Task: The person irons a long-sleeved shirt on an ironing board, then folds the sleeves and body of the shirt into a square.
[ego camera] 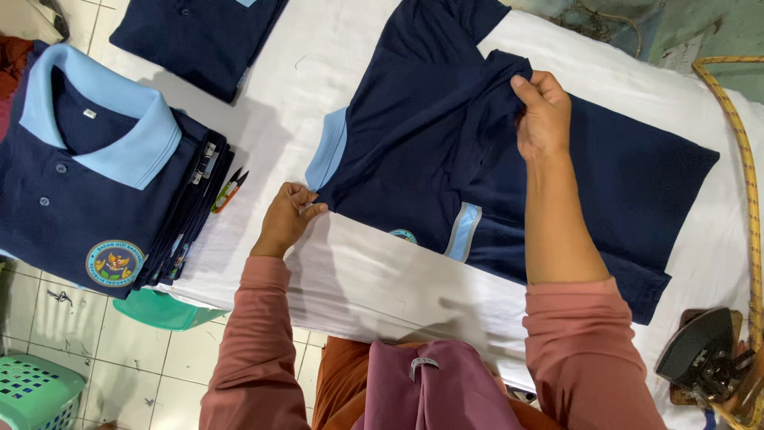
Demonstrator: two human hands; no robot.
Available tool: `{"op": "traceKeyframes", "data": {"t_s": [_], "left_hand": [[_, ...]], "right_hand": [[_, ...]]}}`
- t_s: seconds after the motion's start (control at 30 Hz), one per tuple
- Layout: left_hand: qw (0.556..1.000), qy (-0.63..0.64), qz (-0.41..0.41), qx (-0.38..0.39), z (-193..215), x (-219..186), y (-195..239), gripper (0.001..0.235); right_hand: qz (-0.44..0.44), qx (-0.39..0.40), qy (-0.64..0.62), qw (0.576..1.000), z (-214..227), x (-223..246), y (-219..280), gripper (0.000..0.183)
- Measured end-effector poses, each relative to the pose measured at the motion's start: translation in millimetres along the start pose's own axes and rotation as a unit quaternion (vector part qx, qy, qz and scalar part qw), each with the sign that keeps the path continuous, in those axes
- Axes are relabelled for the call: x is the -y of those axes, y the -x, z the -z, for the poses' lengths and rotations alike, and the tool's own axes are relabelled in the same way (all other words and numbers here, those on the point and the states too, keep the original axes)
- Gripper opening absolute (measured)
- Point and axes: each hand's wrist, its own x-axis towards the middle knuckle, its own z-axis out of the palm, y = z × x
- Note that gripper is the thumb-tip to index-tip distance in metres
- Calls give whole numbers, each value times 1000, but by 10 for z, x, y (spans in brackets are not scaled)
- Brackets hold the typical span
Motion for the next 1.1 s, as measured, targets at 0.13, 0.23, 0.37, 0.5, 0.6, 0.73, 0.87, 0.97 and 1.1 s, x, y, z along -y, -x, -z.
{"op": "traceKeyframes", "data": {"t_s": [0.13, 0.23, 0.37, 0.5, 0.6, 0.73, 0.87, 0.97, 1.1], "left_hand": [[1000, 16, 8, 9, -12, 70, -57, 26], [998, -17, -49, -22, -94, 175, -68, 29], [995, 46, -74, -56, -139, 49, 94, 22], [996, -8, -45, -80, -101, -141, 231, 30], [984, -67, -102, -128, -147, 25, 150, 31], [928, -175, -272, -186, -71, 347, -71, 18], [908, -257, -273, -186, -41, 417, -118, 14], [926, -223, -245, -183, -68, 118, 56, 30], [890, -232, -310, -243, -501, -406, 229, 54]], "right_hand": [[21, 27, -9, 999, 86, -376, -308, 9], [-9, 97, 49, 994, 196, -537, -351, 35], [153, 167, 287, 931, 266, -466, 152, 58], [335, 157, 422, 828, 324, -584, 1266, 23], [365, 225, 511, 745, 681, -1236, 1803, 53], [337, 242, 647, 639, 815, -1506, 2009, 72], [342, 221, 663, 628, 865, -1623, 1985, 74], [356, 216, 664, 621, 887, -1606, 1974, 78], [317, 225, 664, 639, 886, -1671, 1929, 80]]}}
